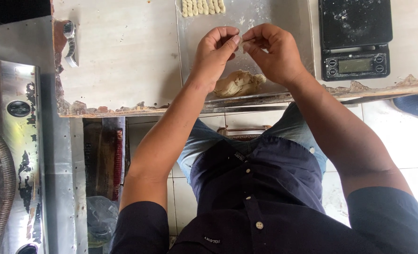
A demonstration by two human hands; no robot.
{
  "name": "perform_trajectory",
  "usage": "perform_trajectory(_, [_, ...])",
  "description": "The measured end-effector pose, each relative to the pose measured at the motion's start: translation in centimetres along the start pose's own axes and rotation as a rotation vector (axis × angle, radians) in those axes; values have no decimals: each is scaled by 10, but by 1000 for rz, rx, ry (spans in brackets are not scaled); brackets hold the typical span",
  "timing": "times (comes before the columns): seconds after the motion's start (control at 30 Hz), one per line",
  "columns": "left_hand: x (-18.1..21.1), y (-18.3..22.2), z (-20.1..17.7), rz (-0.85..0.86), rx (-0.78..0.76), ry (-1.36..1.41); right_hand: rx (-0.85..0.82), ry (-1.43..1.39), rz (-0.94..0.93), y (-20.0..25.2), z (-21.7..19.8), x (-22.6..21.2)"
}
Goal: Rolling and braiding small pieces of dough into intricate patterns on a metal tray.
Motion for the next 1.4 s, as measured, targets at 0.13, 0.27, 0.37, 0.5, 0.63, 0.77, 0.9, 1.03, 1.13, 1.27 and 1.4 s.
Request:
perform_trajectory(0.13, [2, 2, 3, 104, -35, 40, 1, -260, 135, -2, -1, 6])
perform_trajectory(0.27, [5, 3, 5, 100, -17, 46, -44, -232, 89, -2, -1, -2])
perform_trajectory(0.37, [7, 2, 2, 1, 48, 72, -48, -35, -55, 1, -1, -2])
perform_trajectory(0.5, [-2, -1, 3, -39, 74, 186, -121, 108, -106, 1, 4, -23])
perform_trajectory(0.63, [-4, 0, 2, -64, 92, 210, -77, 260, -167, 2, 7, -18])
perform_trajectory(0.77, [-2, 2, 3, -72, 93, 265, -74, 291, -200, 3, 7, -17])
perform_trajectory(0.9, [-13, -5, 3, -46, 112, 305, -89, 344, -245, 3, 10, -19])
perform_trajectory(1.03, [-15, -5, 5, -46, 82, 335, -42, 445, -311, 3, 11, -13])
perform_trajectory(1.13, [-22, -6, 3, -64, 81, 362, -22, 403, -302, 3, 10, -17])
perform_trajectory(1.27, [-24, -4, 1, -19, 52, 337, 24, 77, -115, 1, 4, -7])
perform_trajectory(1.4, [-10, 3, 4, 88, 24, 288, 17, -107, -36, -1, -3, -1])
Point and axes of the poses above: each hand's wrist, its own y-axis away from the middle knuckle, its own z-axis out of the palm, x = y × z, the point moved 3 cm from there along -y, towards the middle knuckle, and after that the axes turned 11 degrees about -y, right-handed, at the moved point
